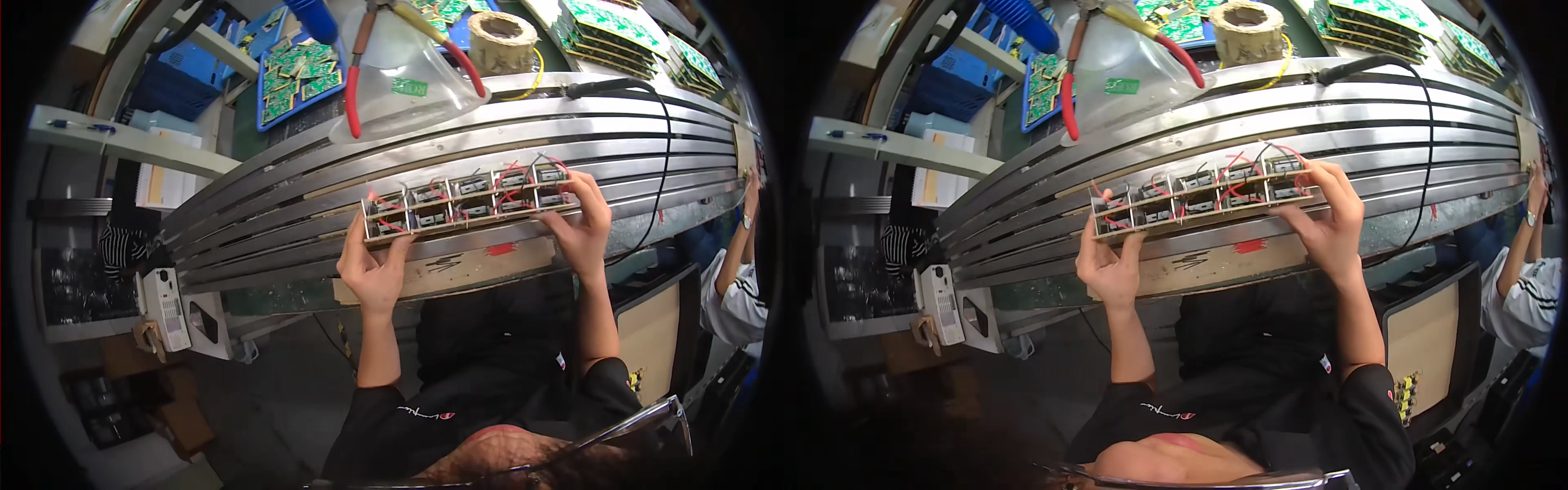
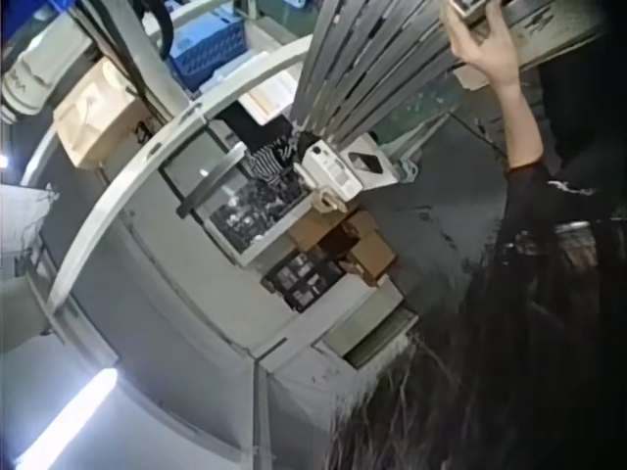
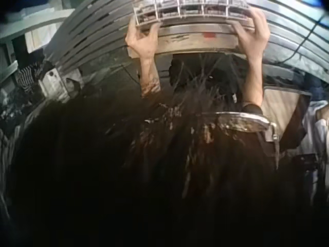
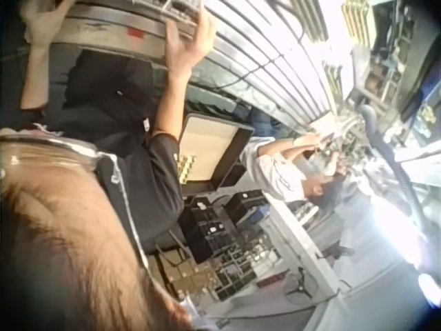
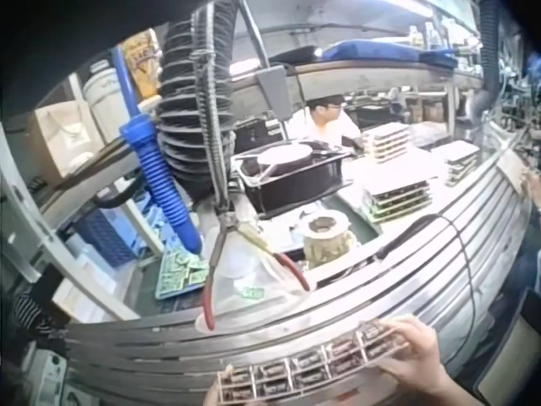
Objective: Soldering electronic components onto a printed circuit board at a manual assembly station.
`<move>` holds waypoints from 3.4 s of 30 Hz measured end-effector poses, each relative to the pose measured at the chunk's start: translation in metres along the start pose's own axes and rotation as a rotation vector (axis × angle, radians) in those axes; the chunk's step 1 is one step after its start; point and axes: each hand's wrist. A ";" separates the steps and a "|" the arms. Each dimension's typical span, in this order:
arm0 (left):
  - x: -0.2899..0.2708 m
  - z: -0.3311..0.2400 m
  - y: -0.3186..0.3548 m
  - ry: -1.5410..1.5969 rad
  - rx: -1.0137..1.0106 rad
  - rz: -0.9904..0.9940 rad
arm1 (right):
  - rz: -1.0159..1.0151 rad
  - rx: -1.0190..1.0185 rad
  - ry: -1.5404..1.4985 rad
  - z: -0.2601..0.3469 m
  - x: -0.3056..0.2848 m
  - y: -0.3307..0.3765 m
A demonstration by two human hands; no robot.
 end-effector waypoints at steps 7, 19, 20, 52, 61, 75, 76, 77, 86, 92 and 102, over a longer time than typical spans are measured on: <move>-0.027 -0.011 -0.009 -0.160 -0.086 -0.030 | 0.182 0.264 0.004 0.025 0.010 -0.013; -0.049 -0.017 -0.014 -0.589 0.104 -0.183 | 0.334 0.416 0.271 0.044 0.032 -0.015; -0.049 -0.021 -0.014 -0.610 0.153 -0.223 | 0.312 0.330 0.214 0.041 0.029 -0.009; 0.042 -0.049 0.001 -0.748 0.530 0.459 | 0.107 1.508 0.723 -0.006 -0.467 0.526; 0.042 -0.052 -0.059 -0.789 0.702 0.650 | -0.147 1.395 0.438 0.026 -0.521 0.613; 0.060 -0.071 -0.045 -0.803 0.682 0.630 | 0.055 1.382 0.650 0.080 -0.474 0.565; 0.060 -0.074 -0.041 -0.809 0.678 0.633 | 0.065 1.416 0.605 0.082 -0.463 0.566; 0.061 -0.076 -0.036 -0.816 0.671 0.634 | 0.013 1.519 0.513 0.086 -0.452 0.569; 0.107 -0.071 -0.007 -0.743 0.927 0.643 | -0.060 1.134 0.745 0.088 -0.417 0.608; 0.093 -0.060 -0.014 -0.853 0.880 0.750 | 0.007 1.563 0.123 0.079 -0.446 0.554; -0.037 -0.054 -0.016 -1.126 0.561 0.519 | 0.410 1.780 0.074 0.079 -0.456 0.526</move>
Point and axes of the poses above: each hand's wrist, its own y-axis away from the middle knuckle, its own x-axis out of the palm, z = x × y, and after that the axes turned 6 degrees about -x, right-handed
